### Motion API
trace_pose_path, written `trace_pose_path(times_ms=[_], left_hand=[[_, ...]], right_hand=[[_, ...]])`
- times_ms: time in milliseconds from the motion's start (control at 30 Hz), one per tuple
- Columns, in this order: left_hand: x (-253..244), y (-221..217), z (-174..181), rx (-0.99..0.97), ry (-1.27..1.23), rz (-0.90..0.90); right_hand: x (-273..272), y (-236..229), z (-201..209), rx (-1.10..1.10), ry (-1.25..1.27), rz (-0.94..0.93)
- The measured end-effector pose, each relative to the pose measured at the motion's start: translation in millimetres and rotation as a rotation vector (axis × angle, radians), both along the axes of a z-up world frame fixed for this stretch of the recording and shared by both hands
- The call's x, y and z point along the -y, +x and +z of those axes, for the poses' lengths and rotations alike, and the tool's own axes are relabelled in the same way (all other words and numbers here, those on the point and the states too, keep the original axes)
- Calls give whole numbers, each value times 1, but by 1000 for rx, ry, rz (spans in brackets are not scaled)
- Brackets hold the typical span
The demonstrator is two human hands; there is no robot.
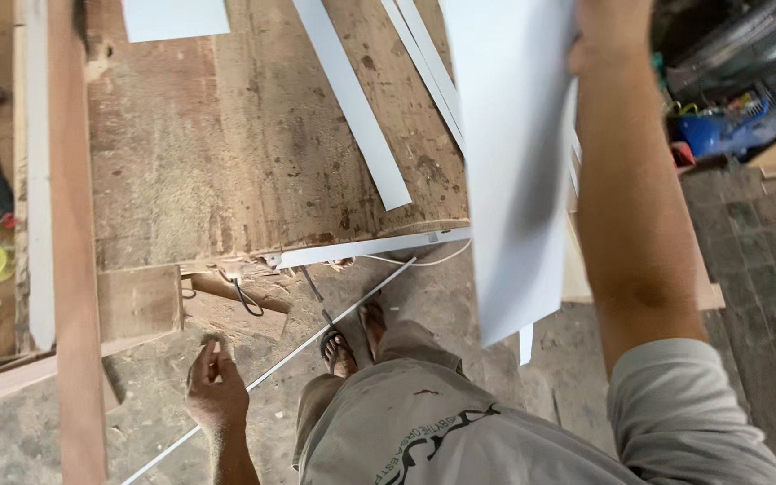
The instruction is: The person assembles a wooden frame by hammering nails into joints and measuring pieces with a tape measure. They then cut and fit white panels into the frame, using a hammer to secure them in place.
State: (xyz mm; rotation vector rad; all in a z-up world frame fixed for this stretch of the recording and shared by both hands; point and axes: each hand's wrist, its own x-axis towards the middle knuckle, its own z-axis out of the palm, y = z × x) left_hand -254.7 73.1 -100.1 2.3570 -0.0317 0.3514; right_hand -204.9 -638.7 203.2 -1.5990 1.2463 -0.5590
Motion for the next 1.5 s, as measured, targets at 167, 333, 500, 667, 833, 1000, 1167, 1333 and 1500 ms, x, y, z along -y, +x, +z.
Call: trace_pose_path(times_ms=[167,333,500,667,833,1000,1167,1333,1500], left_hand=[[2,-50,31,-111,-57,93],[2,-119,43,-199,-288,209],[41,-172,122,-187,-341,315],[41,-206,143,-90,-196,384],[33,-208,148,37,128,292],[24,-183,151,-358,245,314],[5,-197,130,-723,198,289],[-67,-263,74,-716,-67,208],[-137,-318,50,-987,65,353]], right_hand=[[-133,29,1,601,-257,215],[-198,15,-32,514,53,136],[-264,-12,-92,642,526,269],[-330,-75,-143,360,739,619],[-398,-165,-142,192,1024,1090],[-428,-245,-164,42,1212,1448],[-419,-239,-185,108,1350,1594],[-373,-146,-216,135,1265,506],[-363,-98,-233,168,1319,642]])
